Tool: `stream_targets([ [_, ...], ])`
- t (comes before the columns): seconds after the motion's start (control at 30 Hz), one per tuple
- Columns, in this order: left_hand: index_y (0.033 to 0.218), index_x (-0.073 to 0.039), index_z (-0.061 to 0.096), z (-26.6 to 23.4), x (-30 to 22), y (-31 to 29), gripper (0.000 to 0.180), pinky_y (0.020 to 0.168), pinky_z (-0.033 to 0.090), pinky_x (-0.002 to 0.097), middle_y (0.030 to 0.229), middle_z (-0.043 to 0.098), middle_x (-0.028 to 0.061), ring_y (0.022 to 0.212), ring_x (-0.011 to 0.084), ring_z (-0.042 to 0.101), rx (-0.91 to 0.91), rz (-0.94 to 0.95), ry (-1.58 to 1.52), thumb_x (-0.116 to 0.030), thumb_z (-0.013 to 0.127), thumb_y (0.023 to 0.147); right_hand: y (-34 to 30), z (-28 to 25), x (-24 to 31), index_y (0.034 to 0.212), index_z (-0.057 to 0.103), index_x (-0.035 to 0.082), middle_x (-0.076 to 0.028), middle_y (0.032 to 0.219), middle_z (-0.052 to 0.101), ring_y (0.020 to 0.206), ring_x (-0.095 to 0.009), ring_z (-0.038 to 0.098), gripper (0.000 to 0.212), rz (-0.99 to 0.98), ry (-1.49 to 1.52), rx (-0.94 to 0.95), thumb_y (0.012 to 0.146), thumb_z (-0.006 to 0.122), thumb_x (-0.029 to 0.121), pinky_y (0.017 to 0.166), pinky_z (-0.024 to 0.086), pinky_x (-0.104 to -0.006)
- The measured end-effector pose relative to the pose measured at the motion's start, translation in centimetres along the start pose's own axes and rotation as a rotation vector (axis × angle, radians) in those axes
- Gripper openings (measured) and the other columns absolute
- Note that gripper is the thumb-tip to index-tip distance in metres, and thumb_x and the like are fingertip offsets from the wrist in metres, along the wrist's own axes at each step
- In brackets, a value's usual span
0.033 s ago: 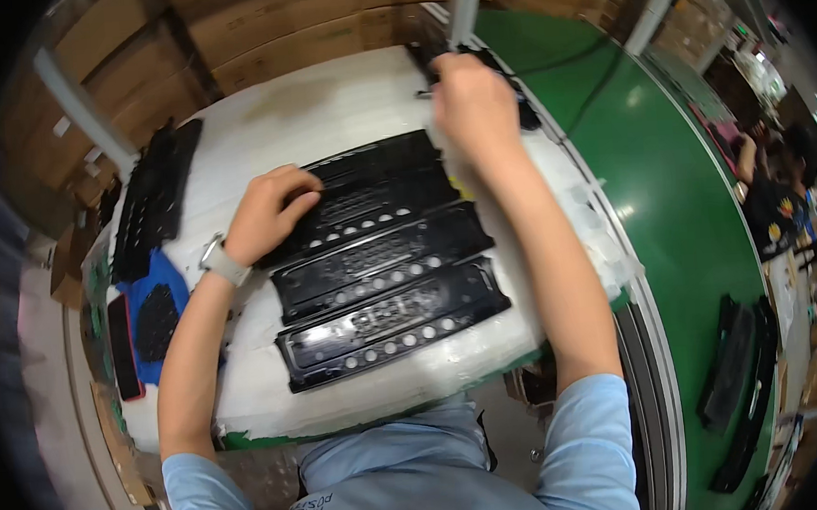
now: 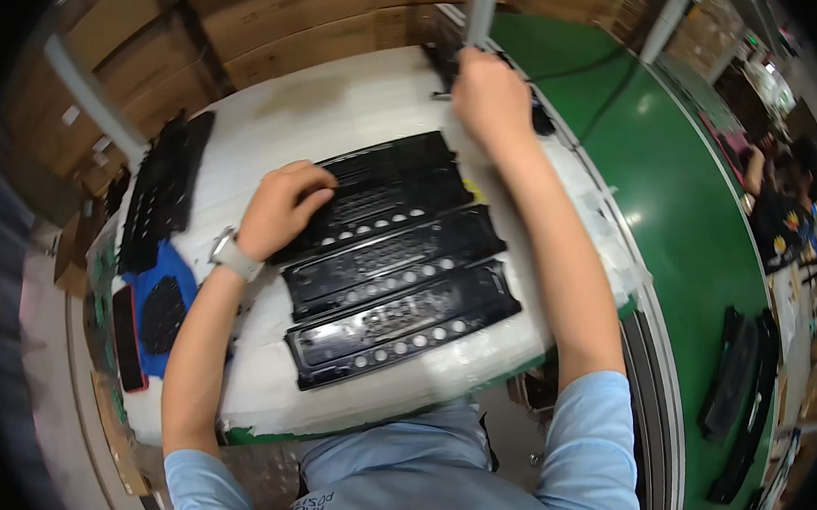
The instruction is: Assembling electronic components by attaching circuit boards to plastic housings using an electric screwdriver.
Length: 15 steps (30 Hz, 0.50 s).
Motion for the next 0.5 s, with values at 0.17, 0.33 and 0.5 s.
stream_targets([
  [0.17, 0.085, -0.001, 0.065, 0.9, 1.2, -0.2, 0.008, 0.071, 0.049, 0.0388, 0.083, 0.063, 0.0123, 0.079, 0.0315, 0.060, -0.089, 0.033, 0.091, -0.006, 0.065, 0.079, 3.0, 8.1, -5.1, 0.094, 0.068, 0.002, -0.022, 0.093, 0.068, 0.090, -0.038, 0.067, 0.021, 0.296, -0.280, 0.331, 0.077, 0.059, 0.009, 0.077, 0.054, -0.0467],
  [0.33, 0.084, -0.001, 0.065, 0.0, 1.5, -0.6, 0.008, 0.072, 0.049, 0.0390, 0.083, 0.063, 0.0128, 0.080, 0.0318, 0.061, -0.013, -0.053, -0.069, -0.008, 0.063, 0.079, 3.7, 9.8, -5.5, 0.095, 0.070, 0.004, -0.021, 0.098, 0.068, 0.095, -0.037, 0.066, 0.023, 0.325, -0.275, 0.397, 0.075, 0.061, 0.009, 0.079, 0.054, -0.0453],
  [0.5, 0.086, -0.001, 0.067, -0.9, 1.0, -0.4, 0.012, 0.072, 0.049, 0.0332, 0.083, 0.064, 0.0114, 0.078, 0.0255, 0.062, -0.089, -0.102, -0.083, -0.012, 0.063, 0.083, 4.9, 5.5, -3.5, 0.097, 0.070, 0.006, -0.021, 0.089, 0.068, 0.085, -0.036, 0.067, 0.030, 0.340, -0.057, 0.086, 0.068, 0.065, 0.012, 0.075, 0.054, -0.0436],
])
Point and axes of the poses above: each hand's wrist, its own y-axis towards the middle knuckle, its own z-axis out of the palm, x = y × z, the point moved 6 cm from there along y, towards the middle knuckle
